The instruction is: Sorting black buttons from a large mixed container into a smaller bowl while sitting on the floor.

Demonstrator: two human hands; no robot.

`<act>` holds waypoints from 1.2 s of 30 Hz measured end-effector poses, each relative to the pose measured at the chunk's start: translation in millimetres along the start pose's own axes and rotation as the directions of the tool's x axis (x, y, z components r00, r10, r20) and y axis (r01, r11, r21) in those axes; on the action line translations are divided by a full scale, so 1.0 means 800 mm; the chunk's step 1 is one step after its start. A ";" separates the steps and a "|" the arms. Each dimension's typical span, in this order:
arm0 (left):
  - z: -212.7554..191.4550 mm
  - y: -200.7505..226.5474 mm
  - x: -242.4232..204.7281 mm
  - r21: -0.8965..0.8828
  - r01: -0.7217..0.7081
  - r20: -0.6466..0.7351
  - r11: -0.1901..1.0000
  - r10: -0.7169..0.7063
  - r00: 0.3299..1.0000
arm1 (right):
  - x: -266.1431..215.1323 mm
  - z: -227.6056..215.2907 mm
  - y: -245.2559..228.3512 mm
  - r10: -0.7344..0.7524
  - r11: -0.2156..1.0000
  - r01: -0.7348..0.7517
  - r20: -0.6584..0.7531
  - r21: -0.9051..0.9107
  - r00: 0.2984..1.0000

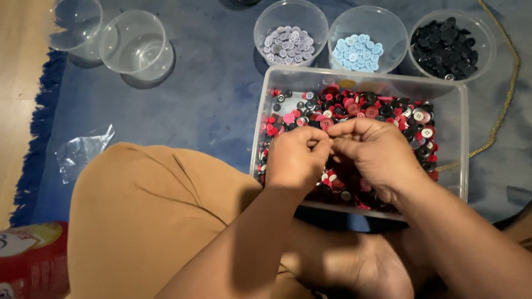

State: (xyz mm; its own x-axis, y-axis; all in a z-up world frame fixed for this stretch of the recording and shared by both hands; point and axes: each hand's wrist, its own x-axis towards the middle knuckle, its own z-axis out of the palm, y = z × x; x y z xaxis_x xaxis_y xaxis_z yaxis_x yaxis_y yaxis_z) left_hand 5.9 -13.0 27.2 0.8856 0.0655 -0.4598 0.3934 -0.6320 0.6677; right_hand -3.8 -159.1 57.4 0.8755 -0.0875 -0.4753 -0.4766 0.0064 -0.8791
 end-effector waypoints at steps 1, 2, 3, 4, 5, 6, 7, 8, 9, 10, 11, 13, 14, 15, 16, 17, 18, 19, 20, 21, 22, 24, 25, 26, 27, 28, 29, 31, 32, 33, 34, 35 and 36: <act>0.003 0.001 0.000 0.003 -0.002 0.000 1.000 0.002 1.000 | 0.001 -0.001 0.003 -0.001 1.000 0.001 -0.002 0.003 1.000; 0.005 0.003 0.000 0.000 0.018 0.001 1.000 -0.018 1.000 | 0.004 -0.002 0.004 -0.009 1.000 0.009 0.008 -0.014 1.000; 0.007 0.005 0.001 -0.002 0.038 0.002 0.999 -0.038 0.999 | 0.006 -0.004 0.006 -0.017 0.999 0.017 0.018 -0.032 1.000; 0.011 0.006 0.004 0.001 0.035 0.004 0.999 -0.035 0.999 | 0.005 -0.004 0.002 -0.017 0.999 0.018 0.014 -0.029 1.000; 0.016 0.007 0.006 -0.017 0.057 -0.006 0.998 -0.058 0.998 | 0.003 -0.003 -0.003 0.003 1.000 -0.002 0.021 -0.028 1.000; 0.020 0.007 0.008 -0.035 0.083 -0.015 0.996 -0.084 0.996 | 0.001 -0.003 -0.006 0.026 0.999 -0.025 0.030 -0.027 0.999; 0.019 0.012 0.006 -0.032 0.084 -0.012 0.996 -0.084 0.996 | 0.003 -0.003 -0.007 0.028 0.999 -0.028 0.027 -0.025 0.999; 0.018 0.017 0.005 -0.031 0.075 -0.006 0.997 -0.076 0.997 | 0.004 -0.003 -0.008 0.028 0.999 -0.027 0.044 -0.018 0.999; 0.016 0.021 0.003 -0.029 0.067 0.000 0.997 -0.067 0.998 | 0.006 -0.003 -0.009 0.027 1.000 -0.026 0.061 -0.011 0.998; 0.016 0.023 0.004 -0.027 0.068 0.002 0.997 -0.068 0.998 | 0.007 -0.005 -0.013 0.029 1.000 -0.029 0.060 -0.009 0.998; 0.015 0.024 0.005 -0.016 0.070 0.023 0.997 -0.070 0.997 | 0.008 -0.006 -0.017 0.051 0.999 -0.051 0.061 -0.006 0.997; 0.013 0.024 0.009 -0.005 0.075 0.042 0.997 -0.074 0.996 | 0.017 -0.012 -0.013 0.074 0.997 -0.074 0.065 -0.004 0.995; 0.012 0.025 0.013 -0.029 0.052 0.026 0.998 -0.051 0.998 | 0.025 -0.016 -0.006 0.059 0.998 -0.060 0.057 0.022 0.997; 0.010 0.026 0.017 -0.053 0.029 0.009 0.998 -0.029 1.000 | 0.033 -0.020 0.001 0.044 0.998 -0.046 0.049 0.047 0.998; 0.016 0.025 0.018 -0.052 0.032 0.010 0.998 -0.031 0.999 | 0.035 -0.021 0.003 0.046 0.998 -0.049 0.049 0.048 0.998; 0.022 0.024 0.018 -0.137 0.023 0.000 0.990 -0.023 1.000 | 0.037 -0.022 0.006 0.028 0.998 -0.029 0.026 0.063 0.999; 0.028 0.023 0.018 -0.223 0.013 -0.013 0.975 -0.016 1.000 | 0.039 -0.023 0.008 0.008 0.997 -0.009 0.004 0.075 1.000; 0.030 0.024 0.017 -0.223 0.016 -0.013 0.975 -0.019 1.000 | 0.038 -0.022 0.007 0.010 0.997 -0.011 0.006 0.075 1.000; 0.032 0.025 0.016 -0.287 0.019 -0.007 0.958 -0.021 1.000 | 0.037 -0.020 0.006 0.018 0.998 -0.018 0.002 0.066 1.000; 0.033 0.027 0.016 -0.349 0.022 0.000 0.937 -0.023 1.000 | 0.036 -0.018 0.006 0.025 0.998 -0.024 -0.003 0.057 1.000; 0.028 0.026 0.012 -0.349 0.023 0.000 0.937 -0.024 1.000 | 0.035 -0.016 0.006 0.026 0.998 -0.025 -0.003 0.056 1.000; 0.016 0.026 0.006 -0.485 -0.021 0.041 0.874 0.047 0.998 | 0.032 -0.012 0.006 0.024 0.996 -0.026 0.027 0.090 0.999; 0.017 0.021 0.009 -0.485 -0.021 0.042 0.874 0.047 0.998 | 0.034 -0.013 0.010 0.024 0.996 -0.026 0.027 0.090 0.999; 0.017 0.017 0.013 -0.425 -0.031 0.022 0.905 0.044 0.999 | 0.037 -0.014 0.013 -0.004 0.997 0.001 0.035 0.076 0.999; 0.018 0.013 0.017 -0.363 -0.040 0.002 0.931 0.043 0.999 | 0.039 -0.015 0.017 -0.031 0.998 0.029 0.043 0.063 0.999; 0.017 0.011 0.017 -0.363 -0.040 0.002 0.931 0.044 0.999 | 0.042 -0.015 0.019 -0.032 0.998 0.030 0.043 0.063 0.999; 0.017 0.009 0.017 -0.307 -0.059 -0.024 0.950 0.054 0.998 | 0.046 -0.016 0.022 -0.058 0.997 0.056 0.038 0.058 0.998; 0.017 0.007 0.016 -0.249 -0.078 -0.049 0.965 0.068 0.996 | 0.048 -0.018 0.024 -0.085 0.995 0.083 0.031 0.052 0.996; 0.016 0.007 0.015 -0.247 -0.096 -0.068 0.964 0.081 0.994 | 0.047 -0.018 0.023 -0.087 0.995 0.086 0.023 0.049 0.996; 0.016 0.008 0.014 -0.244 -0.114 -0.088 0.963 0.095 0.992 | 0.046 -0.019 0.023 -0.089 0.995 0.088 0.015 0.046 0.996; 0.015 0.009 0.014 -0.245 -0.116 -0.090 0.963 0.097 0.991 | 0.044 -0.018 0.020 -0.092 0.995 0.091 0.015 0.045 0.996; 0.014 0.010 0.013 -0.204 -0.104 -0.088 0.973 0.088 0.992 | 0.041 -0.017 0.017 -0.074 0.996 0.073 0.011 0.041 0.997; 0.012 0.012 0.012 -0.162 -0.092 -0.086 0.983 0.078 0.993 | 0.039 -0.016 0.014 -0.055 0.998 0.055 0.006 0.037 0.998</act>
State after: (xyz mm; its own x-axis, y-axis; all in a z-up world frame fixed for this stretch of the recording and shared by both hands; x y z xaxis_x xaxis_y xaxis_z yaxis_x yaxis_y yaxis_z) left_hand 15.8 -25.9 23.4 0.9317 0.0820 -0.3539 0.3454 -0.5017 0.7931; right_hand 16.8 -174.1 33.1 0.9009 -0.0815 -0.4264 -0.4246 0.0386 -0.9045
